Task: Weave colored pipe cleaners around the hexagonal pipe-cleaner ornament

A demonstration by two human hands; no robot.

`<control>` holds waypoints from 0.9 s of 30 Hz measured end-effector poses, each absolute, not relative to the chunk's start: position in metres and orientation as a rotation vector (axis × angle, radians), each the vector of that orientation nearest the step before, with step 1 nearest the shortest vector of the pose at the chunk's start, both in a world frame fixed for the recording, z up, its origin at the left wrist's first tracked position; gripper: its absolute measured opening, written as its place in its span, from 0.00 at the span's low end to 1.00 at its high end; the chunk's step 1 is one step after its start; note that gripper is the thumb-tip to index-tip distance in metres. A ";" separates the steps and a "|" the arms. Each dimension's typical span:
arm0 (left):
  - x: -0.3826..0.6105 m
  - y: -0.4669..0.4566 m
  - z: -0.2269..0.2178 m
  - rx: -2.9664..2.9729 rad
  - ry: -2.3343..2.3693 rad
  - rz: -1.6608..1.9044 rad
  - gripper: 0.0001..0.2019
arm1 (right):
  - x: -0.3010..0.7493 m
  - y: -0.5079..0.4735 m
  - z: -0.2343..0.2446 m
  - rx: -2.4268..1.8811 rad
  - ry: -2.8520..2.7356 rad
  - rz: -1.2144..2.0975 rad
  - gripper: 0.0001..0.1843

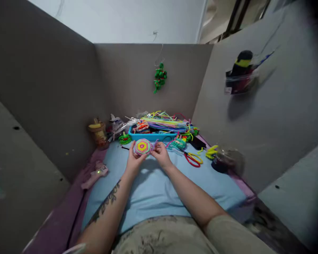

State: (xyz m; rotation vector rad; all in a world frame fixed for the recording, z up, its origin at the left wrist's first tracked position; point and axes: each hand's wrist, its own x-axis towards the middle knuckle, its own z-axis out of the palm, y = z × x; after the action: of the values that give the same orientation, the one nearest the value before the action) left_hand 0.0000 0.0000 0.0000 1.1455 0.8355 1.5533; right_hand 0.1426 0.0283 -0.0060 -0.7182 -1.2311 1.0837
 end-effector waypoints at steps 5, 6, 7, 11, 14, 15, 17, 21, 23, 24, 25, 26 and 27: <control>0.000 0.003 -0.002 1.107 0.818 1.550 0.45 | 0.139 0.027 -0.007 -0.738 -1.186 1.045 0.19; 0.000 0.003 -0.002 1.116 0.807 1.535 0.42 | 0.139 0.027 -0.007 -0.737 -1.182 1.042 0.18; -0.001 0.004 -0.003 1.128 0.802 1.517 0.38 | 0.138 0.027 -0.007 -0.734 -1.176 1.045 0.17; -0.002 0.004 -0.003 1.169 0.825 1.476 0.32 | 0.136 0.028 -0.007 -0.738 -1.109 1.076 0.17; 0.000 0.004 -0.002 1.206 0.823 1.489 0.31 | 0.133 0.027 -0.008 -0.742 -1.070 1.100 0.17; 0.000 0.004 -0.002 1.228 0.824 1.501 0.31 | 0.132 0.027 -0.008 -0.742 -1.068 1.106 0.17; 0.002 0.005 -0.003 1.270 0.838 1.530 0.33 | 0.130 0.026 -0.009 -0.744 -1.067 1.104 0.17; 0.000 0.009 -0.010 1.317 0.923 1.508 0.42 | 0.130 0.029 -0.011 -0.765 -1.036 1.036 0.16; -0.003 0.011 -0.013 1.368 1.072 1.513 0.39 | 0.133 0.031 -0.012 -0.792 -1.018 0.982 0.15; -0.005 0.011 -0.014 1.402 1.171 1.539 0.36 | 0.134 0.032 -0.012 -0.806 -1.018 0.957 0.15; -0.006 0.012 -0.015 1.433 1.264 1.573 0.34 | 0.136 0.032 -0.011 -0.816 -1.023 0.934 0.15; -0.007 0.012 -0.015 1.457 1.327 1.602 0.32 | 0.138 0.033 -0.011 -0.823 -1.038 0.916 0.14; -0.007 0.011 -0.015 1.473 1.345 1.611 0.31 | 0.139 0.033 -0.010 -0.826 -1.063 0.903 0.14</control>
State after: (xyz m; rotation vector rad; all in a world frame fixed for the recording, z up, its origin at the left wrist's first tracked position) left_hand -0.0074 0.0112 -0.0153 1.4733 1.3445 1.6110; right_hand 0.1388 0.0330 -0.0098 -0.8261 -1.0634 0.9034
